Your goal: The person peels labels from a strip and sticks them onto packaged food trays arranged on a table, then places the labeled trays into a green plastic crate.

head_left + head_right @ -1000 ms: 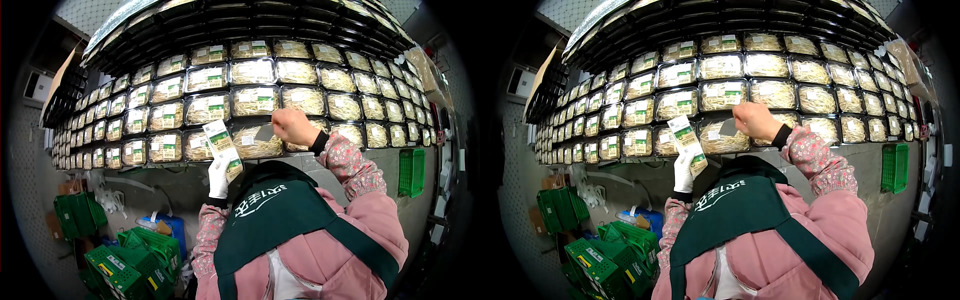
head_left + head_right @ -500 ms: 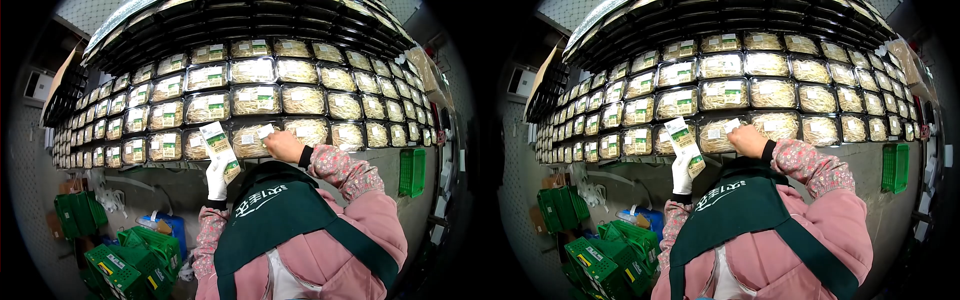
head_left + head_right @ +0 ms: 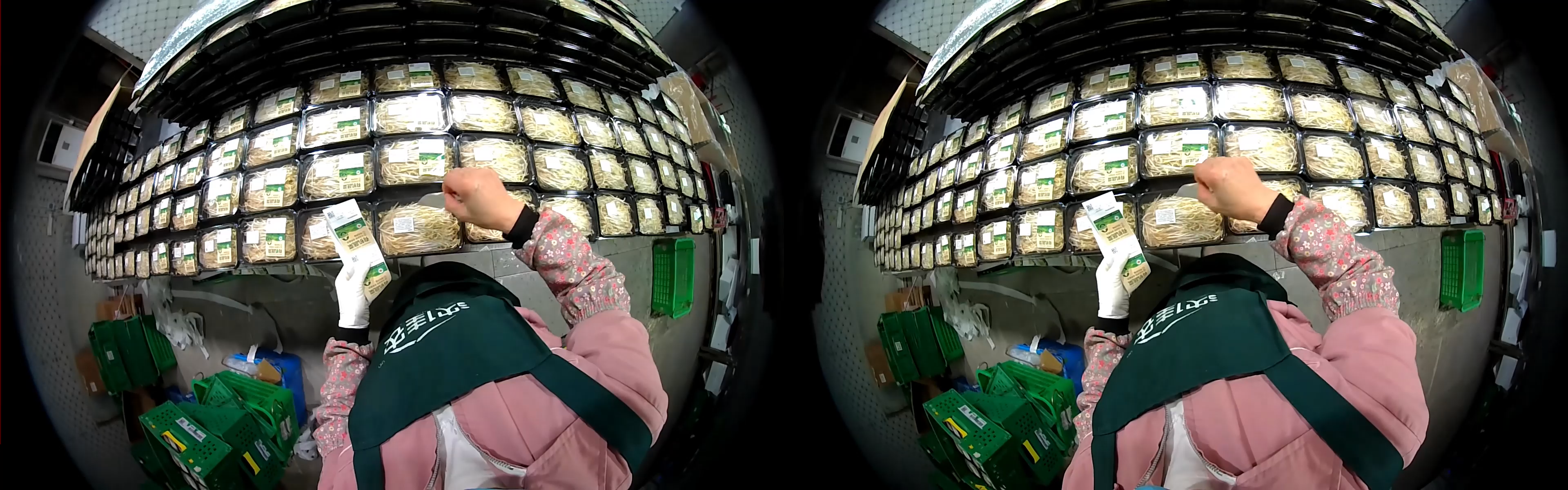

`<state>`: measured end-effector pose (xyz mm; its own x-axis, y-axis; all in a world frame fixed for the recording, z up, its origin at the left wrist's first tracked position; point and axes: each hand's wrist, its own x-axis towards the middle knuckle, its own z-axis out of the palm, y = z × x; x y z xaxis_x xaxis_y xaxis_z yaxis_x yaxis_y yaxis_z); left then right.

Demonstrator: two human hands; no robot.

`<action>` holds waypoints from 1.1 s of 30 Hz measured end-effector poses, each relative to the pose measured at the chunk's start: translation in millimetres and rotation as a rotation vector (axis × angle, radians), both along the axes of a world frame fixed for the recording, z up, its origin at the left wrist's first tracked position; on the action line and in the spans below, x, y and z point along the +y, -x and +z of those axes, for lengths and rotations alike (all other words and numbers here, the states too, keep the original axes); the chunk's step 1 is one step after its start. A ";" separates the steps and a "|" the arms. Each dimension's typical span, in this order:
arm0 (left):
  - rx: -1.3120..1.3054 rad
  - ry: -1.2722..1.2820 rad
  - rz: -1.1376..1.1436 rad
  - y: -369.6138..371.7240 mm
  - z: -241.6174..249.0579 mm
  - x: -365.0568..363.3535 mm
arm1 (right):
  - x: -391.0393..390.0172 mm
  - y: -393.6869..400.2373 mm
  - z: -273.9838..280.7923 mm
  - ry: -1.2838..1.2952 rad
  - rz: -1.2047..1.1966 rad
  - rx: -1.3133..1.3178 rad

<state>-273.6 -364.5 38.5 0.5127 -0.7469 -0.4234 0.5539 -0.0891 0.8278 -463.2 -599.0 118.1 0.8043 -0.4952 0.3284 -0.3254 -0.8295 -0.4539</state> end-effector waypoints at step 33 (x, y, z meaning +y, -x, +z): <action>-0.014 0.007 0.072 -9.4 -13.0 13.0 | 38.3 0.4 -56.7 -0.102 0.307 0.385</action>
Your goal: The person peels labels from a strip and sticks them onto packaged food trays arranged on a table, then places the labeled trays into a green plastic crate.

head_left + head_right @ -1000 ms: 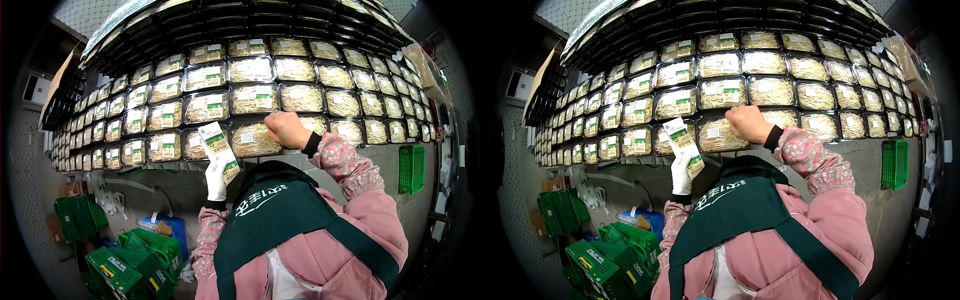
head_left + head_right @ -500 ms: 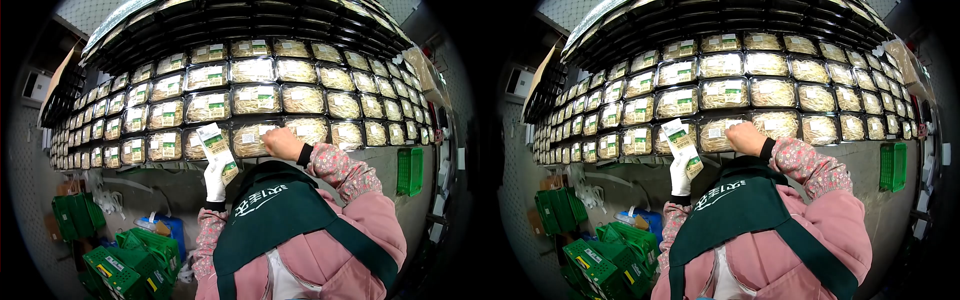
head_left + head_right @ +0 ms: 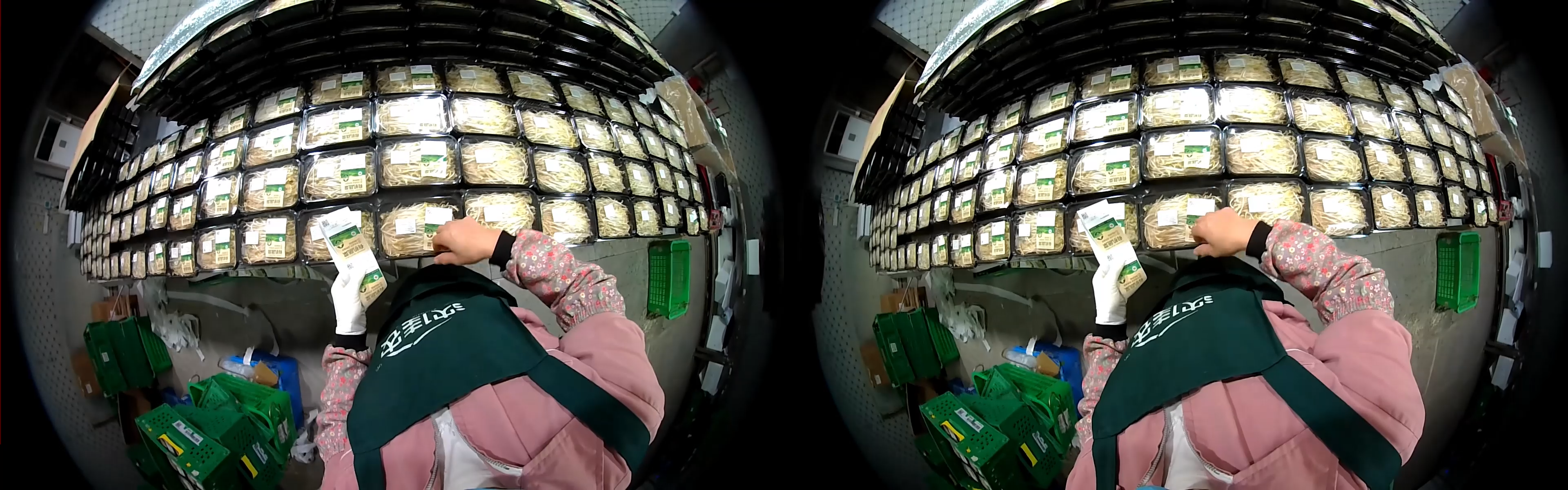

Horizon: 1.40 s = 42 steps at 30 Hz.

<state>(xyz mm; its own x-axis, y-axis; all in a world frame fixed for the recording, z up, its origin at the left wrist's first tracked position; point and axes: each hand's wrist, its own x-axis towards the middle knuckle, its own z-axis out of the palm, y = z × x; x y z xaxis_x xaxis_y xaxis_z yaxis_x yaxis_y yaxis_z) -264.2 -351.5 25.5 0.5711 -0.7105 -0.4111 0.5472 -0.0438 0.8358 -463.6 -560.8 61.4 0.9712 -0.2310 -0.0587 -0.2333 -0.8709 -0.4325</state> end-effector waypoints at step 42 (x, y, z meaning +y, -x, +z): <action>-0.284 0.143 -0.021 -283.3 80.4 219.3 | 221.3 -431.6 82.9 -0.931 0.507 -0.182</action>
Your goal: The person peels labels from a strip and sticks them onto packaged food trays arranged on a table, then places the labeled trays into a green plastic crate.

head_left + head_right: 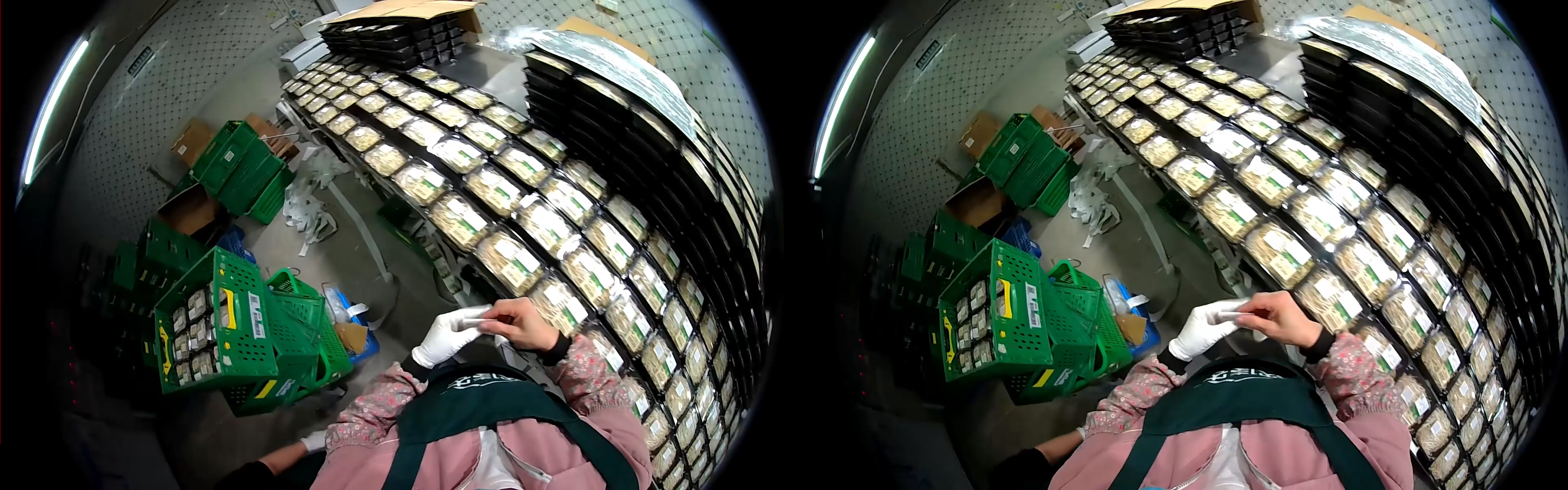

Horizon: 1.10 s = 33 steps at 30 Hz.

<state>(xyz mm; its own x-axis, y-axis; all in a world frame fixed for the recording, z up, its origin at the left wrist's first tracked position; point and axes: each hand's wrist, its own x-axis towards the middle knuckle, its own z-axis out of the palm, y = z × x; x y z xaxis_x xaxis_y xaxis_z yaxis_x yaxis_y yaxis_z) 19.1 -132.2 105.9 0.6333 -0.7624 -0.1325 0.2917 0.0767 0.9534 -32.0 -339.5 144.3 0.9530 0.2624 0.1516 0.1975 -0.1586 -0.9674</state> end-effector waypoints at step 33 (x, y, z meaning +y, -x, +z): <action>-0.208 -0.036 0.739 -473.3 50.7 210.1 | 69.1 -560.3 -116.8 0.985 -0.577 -0.106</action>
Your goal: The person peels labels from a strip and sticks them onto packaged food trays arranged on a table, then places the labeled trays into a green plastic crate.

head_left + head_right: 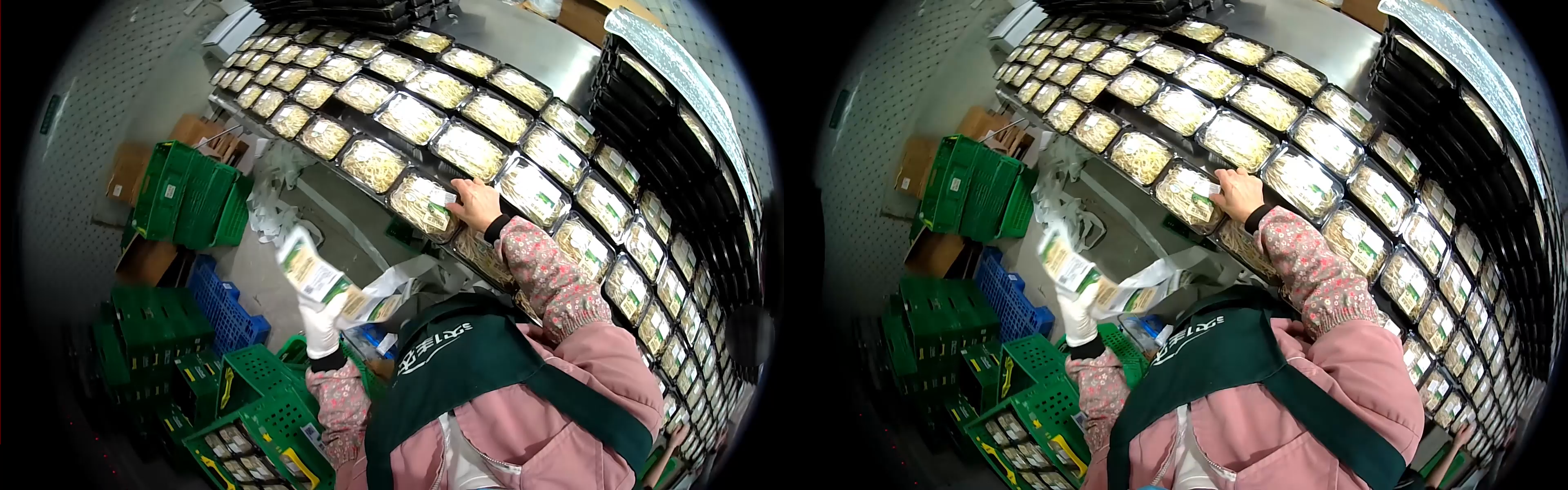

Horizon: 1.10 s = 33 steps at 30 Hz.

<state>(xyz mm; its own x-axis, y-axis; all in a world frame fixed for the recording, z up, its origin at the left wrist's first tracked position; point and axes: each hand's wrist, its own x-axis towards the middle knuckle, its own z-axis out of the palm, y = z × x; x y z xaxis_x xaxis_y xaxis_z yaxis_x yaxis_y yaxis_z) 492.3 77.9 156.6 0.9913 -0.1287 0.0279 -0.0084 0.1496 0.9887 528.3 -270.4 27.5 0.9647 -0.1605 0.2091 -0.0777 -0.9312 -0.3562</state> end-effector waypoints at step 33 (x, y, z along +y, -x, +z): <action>-0.716 -0.464 -0.957 -226.9 -115.5 -117.0 | 51.7 20.4 -3.3 -0.429 -0.225 -0.053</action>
<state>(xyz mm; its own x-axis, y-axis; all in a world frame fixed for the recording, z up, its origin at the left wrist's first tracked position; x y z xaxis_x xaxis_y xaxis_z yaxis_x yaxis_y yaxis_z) 719.3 -39.2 41.0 0.2808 -0.9195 0.2752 -0.6384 0.0352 0.7689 507.9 -218.7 24.2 0.8861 -0.4461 0.1258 -0.2318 -0.6614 -0.7133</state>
